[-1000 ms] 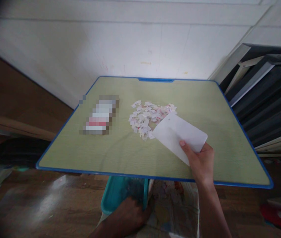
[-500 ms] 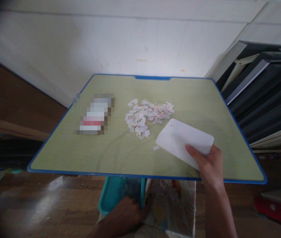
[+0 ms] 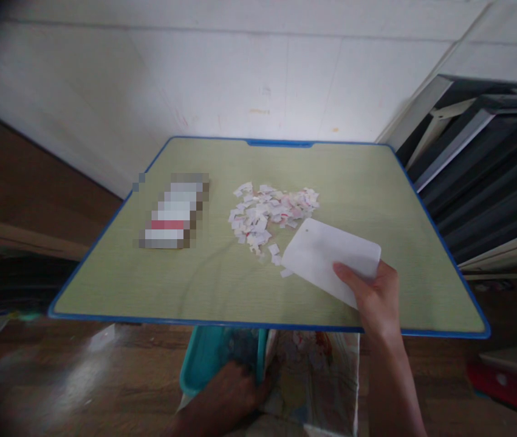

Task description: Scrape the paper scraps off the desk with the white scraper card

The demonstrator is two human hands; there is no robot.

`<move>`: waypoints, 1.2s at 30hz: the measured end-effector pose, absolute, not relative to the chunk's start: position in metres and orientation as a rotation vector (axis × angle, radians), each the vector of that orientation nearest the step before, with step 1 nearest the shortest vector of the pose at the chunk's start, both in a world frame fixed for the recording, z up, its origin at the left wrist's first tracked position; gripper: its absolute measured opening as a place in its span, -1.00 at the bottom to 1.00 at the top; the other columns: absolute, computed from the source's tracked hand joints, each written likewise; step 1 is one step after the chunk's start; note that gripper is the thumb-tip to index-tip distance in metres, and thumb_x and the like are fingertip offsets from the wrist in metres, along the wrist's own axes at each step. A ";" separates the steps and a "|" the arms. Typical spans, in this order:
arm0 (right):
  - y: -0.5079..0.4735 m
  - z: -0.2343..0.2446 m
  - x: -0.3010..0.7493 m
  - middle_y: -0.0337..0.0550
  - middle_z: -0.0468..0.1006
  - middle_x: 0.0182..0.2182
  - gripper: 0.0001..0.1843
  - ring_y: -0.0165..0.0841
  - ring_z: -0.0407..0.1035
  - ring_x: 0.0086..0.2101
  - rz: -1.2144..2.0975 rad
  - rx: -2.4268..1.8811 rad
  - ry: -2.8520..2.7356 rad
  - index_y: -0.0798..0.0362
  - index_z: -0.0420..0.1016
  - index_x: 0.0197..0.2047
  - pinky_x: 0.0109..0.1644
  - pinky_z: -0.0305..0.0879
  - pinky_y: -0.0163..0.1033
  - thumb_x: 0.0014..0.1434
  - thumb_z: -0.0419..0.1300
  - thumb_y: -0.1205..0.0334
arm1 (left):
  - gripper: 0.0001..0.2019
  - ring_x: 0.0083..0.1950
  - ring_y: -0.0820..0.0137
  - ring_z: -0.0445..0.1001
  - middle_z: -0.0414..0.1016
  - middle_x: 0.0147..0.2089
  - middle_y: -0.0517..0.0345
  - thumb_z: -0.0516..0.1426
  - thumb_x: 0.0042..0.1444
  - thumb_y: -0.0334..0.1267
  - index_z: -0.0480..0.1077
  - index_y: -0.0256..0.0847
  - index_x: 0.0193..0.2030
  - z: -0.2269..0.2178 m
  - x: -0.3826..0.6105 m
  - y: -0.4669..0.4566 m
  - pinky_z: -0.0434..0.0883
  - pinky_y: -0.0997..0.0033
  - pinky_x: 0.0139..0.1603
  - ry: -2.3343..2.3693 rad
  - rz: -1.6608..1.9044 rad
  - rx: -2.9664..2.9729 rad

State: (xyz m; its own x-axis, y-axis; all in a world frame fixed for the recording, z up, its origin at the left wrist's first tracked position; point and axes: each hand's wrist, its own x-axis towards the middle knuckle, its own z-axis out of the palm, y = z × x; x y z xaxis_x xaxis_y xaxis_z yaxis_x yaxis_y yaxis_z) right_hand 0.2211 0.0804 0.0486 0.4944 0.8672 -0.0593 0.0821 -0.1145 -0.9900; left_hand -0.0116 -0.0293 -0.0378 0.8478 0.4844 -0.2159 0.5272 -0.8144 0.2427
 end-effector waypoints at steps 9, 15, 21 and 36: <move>0.082 0.050 0.219 -0.14 0.50 -0.39 -0.70 -0.36 0.37 -0.46 0.791 -1.556 -0.804 0.10 0.45 -0.35 -0.39 0.31 -0.26 -0.27 0.27 0.28 | -0.58 -0.63 0.32 0.31 0.34 -0.61 0.23 -0.02 0.01 -0.38 0.05 -0.30 0.05 -0.039 -0.012 -0.031 0.20 0.37 -0.70 0.813 -0.166 2.735; 0.068 0.050 0.233 -0.13 0.50 -0.39 -0.68 -0.34 0.37 -0.46 0.844 -1.607 -0.857 0.12 0.44 -0.31 -0.42 0.30 -0.27 -0.24 0.26 0.27 | -0.53 -0.60 0.31 0.33 0.36 -0.59 0.20 0.04 -0.04 -0.35 0.04 -0.30 0.05 -0.042 -0.012 -0.030 0.24 0.36 -0.68 0.821 -0.231 2.711; 0.063 0.052 0.237 -0.17 0.50 -0.37 -0.69 -0.36 0.38 -0.46 0.868 -1.580 -0.779 0.06 0.44 -0.30 -0.40 0.31 -0.29 -0.23 0.25 0.29 | -0.50 -0.62 0.30 0.32 0.36 -0.59 0.21 0.03 -0.03 -0.32 0.01 -0.32 0.08 -0.042 -0.013 -0.030 0.26 0.33 -0.69 0.808 -0.242 2.721; 0.083 0.055 0.216 -0.14 0.49 -0.37 -0.70 -0.35 0.37 -0.44 0.857 -1.490 -0.807 0.10 0.44 -0.32 -0.37 0.31 -0.26 -0.23 0.25 0.29 | -0.48 -0.62 0.29 0.33 0.36 -0.59 0.20 -0.01 0.00 -0.35 -0.07 -0.31 0.12 -0.041 -0.013 -0.029 0.28 0.35 -0.69 0.824 -0.252 2.739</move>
State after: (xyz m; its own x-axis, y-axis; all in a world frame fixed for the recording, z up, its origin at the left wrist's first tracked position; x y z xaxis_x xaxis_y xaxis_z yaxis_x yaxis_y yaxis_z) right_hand 0.2162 0.0827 0.0547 0.4919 0.8681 -0.0662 0.0132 -0.0835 -0.9964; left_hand -0.0130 -0.0287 -0.0407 0.8233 0.5140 -0.2407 0.5608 -0.8021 0.2053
